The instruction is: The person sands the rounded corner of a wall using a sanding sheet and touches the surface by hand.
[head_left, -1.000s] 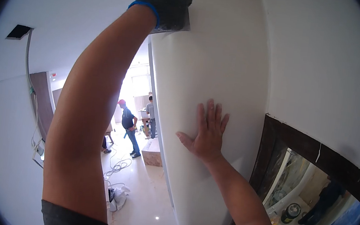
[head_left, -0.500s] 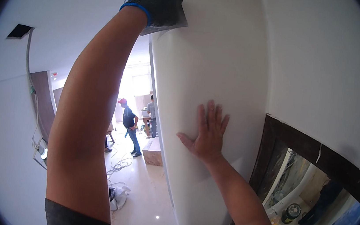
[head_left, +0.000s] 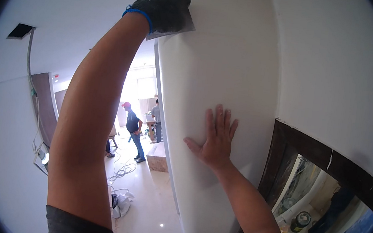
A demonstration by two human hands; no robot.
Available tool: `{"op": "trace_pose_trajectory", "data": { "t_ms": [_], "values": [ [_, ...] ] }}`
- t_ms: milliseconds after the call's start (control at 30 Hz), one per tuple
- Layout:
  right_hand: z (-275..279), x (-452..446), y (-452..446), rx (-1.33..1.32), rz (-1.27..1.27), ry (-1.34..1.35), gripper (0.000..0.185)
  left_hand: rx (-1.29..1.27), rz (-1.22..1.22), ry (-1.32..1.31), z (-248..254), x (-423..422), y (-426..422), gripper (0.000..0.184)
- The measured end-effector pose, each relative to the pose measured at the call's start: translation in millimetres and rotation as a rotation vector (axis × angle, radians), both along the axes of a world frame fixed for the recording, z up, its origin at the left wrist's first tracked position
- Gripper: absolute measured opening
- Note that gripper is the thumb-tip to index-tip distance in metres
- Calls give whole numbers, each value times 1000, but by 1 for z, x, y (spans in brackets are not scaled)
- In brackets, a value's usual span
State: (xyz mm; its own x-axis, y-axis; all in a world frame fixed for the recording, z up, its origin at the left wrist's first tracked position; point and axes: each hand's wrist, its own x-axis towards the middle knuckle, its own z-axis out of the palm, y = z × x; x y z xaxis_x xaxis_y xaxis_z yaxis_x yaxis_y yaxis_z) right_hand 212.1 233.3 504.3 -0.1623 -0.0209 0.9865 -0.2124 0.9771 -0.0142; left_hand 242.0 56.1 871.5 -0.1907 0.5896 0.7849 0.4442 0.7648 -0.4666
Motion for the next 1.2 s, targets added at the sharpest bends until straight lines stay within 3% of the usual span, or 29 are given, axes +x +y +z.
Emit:
{"op": "trace_pose_trajectory", "data": {
  "t_ms": [133,233,300,333,433,467,533,567,633,700,733,767,800,867,933,967,1067,1100,1200],
  "values": [
    [1,1,0,15,-11,-1,113,-116,-6,119,-9,14,-9,45],
    [4,-1,2,40,-63,23,111,-179,-91,164,-12,-37,-8,33],
    [28,-2,11,23,-115,21,112,21,-370,245,-60,-19,-29,34],
    [49,-5,16,17,-140,23,112,102,-452,239,-89,-12,-44,33],
    [137,-20,29,-193,-146,105,113,375,-604,-129,-215,-1,-86,34],
    [172,-18,28,-293,-165,68,113,230,-666,-83,-259,-12,-102,35],
    [224,-26,10,-381,-177,138,114,477,-1061,-775,-359,-12,-115,30],
    [235,-30,-5,-426,-185,170,115,596,-1165,-991,-413,-24,-115,43],
    [230,-42,-39,-160,-215,259,115,885,-1389,-1447,-493,-30,-110,42],
    [212,-18,-72,492,-188,-101,106,1056,-1322,-1594,-601,-58,-117,48],
    [202,-34,-83,633,98,-444,99,1106,-1261,-1752,-629,-54,-127,50],
    [190,-25,-88,763,152,-223,95,1022,-919,-1785,-647,-44,-137,55],
    [182,-14,-92,885,203,-1,91,1161,-1079,-1860,-673,-38,-148,50],
    [203,-12,-68,566,-48,165,87,1139,-831,-1884,-697,-23,-172,59],
    [234,-36,-14,178,-187,321,107,1140,-482,-1868,-703,-14,-186,60],
    [239,-23,-10,-146,-242,269,112,1219,-544,-1863,-706,-17,-189,58],
    [240,-39,-16,-190,-287,241,117,1354,-734,-1793,-710,-22,-190,50],
    [232,-44,-23,33,-304,352,108,1326,-815,-1738,-701,-34,-184,43],
    [220,-2,-53,676,-193,-187,92,1282,-1118,-1608,-647,-58,-164,35]
  ]
}}
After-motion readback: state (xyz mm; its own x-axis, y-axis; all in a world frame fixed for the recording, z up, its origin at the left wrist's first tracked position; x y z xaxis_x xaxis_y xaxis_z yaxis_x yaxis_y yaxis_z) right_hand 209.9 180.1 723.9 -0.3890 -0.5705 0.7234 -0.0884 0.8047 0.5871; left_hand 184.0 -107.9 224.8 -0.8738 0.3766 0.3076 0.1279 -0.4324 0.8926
